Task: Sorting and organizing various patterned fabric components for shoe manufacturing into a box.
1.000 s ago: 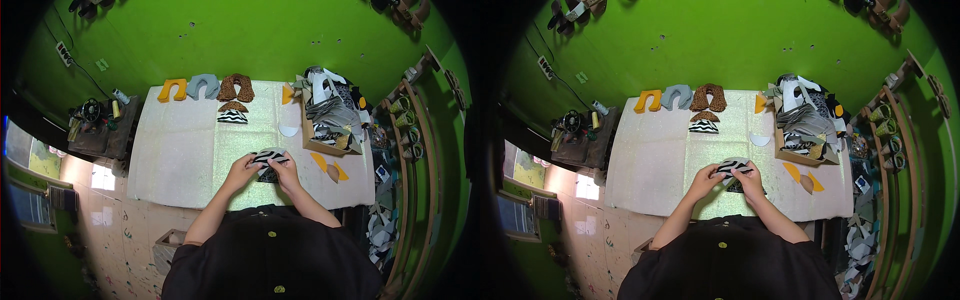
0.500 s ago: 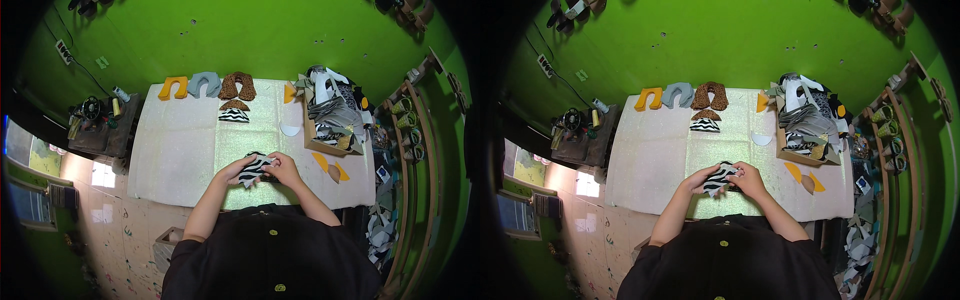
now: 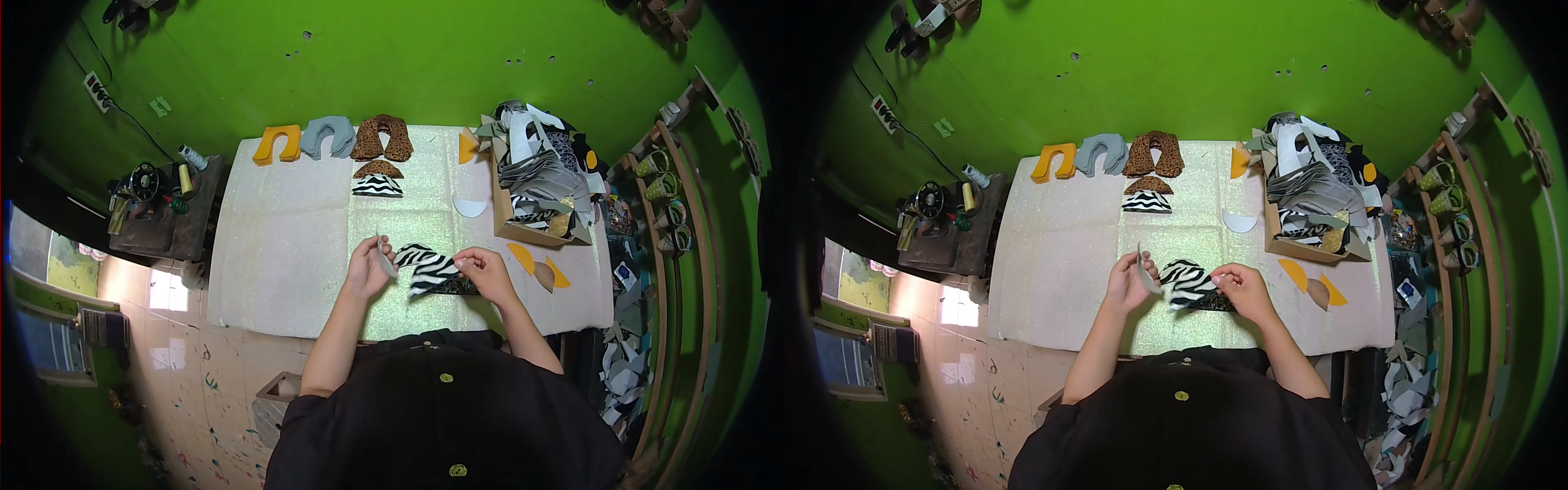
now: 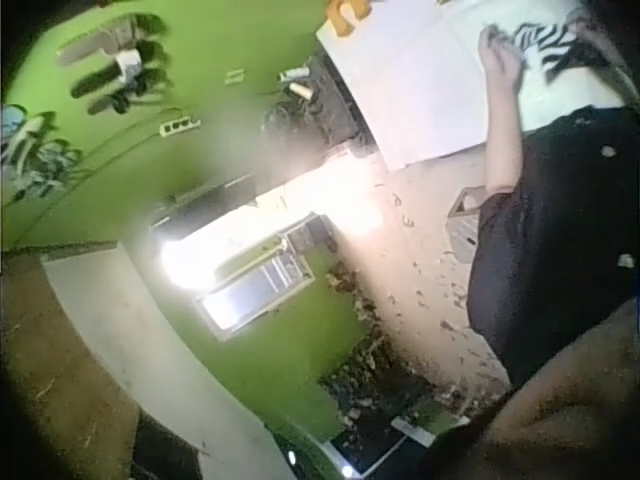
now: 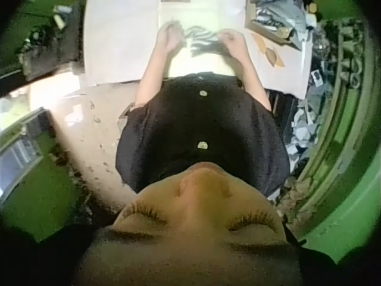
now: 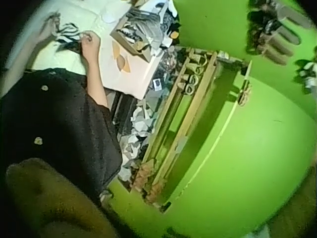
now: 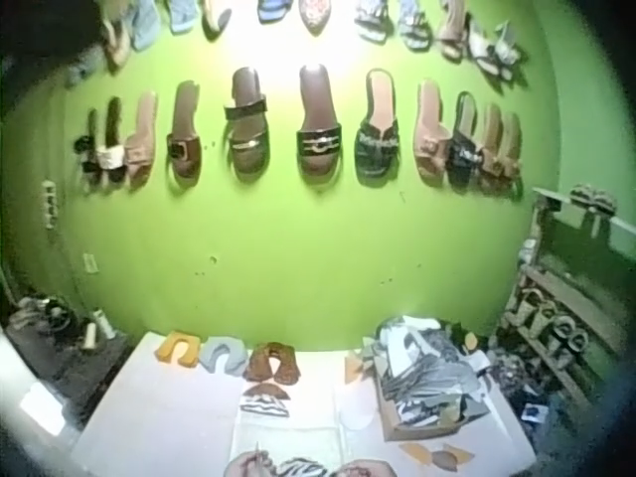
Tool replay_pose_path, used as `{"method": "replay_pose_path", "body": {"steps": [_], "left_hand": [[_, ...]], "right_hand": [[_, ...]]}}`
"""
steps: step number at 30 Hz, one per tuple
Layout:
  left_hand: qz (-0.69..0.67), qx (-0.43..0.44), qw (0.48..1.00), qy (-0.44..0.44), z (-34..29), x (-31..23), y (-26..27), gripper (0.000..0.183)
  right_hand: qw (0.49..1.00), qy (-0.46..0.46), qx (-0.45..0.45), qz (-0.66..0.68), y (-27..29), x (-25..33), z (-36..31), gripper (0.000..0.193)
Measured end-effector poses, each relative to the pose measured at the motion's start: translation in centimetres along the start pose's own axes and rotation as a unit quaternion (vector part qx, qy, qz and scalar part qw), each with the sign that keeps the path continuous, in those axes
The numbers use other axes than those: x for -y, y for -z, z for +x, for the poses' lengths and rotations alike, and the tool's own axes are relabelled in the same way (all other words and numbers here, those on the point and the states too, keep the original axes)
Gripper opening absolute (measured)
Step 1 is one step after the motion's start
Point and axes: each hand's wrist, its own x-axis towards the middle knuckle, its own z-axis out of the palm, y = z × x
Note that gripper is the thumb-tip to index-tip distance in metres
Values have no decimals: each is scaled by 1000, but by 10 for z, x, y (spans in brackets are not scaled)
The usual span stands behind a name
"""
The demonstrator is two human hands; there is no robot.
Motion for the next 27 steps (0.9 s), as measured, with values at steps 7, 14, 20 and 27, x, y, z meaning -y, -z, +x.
{"method": "replay_pose_path", "body": {"steps": [7, 14, 20, 27], "left_hand": [[-12, -7, 998, -69, 12, 42, -17, 23], [4, -85, 996, -34, 0, 68, 3, 30], [288, -131, 942, -116, 3, 33, -6, 41], [795, -151, 585, -50, 17, 22, 4, 45]], "right_hand": [[998, 4, -19, 65, -41, -12, 2, 41], [991, 5, -115, 73, -59, -47, 14, 24], [991, -26, -81, -100, -27, -68, 48, 16], [847, -57, -29, -527, -41, -48, 56, 39]]}}
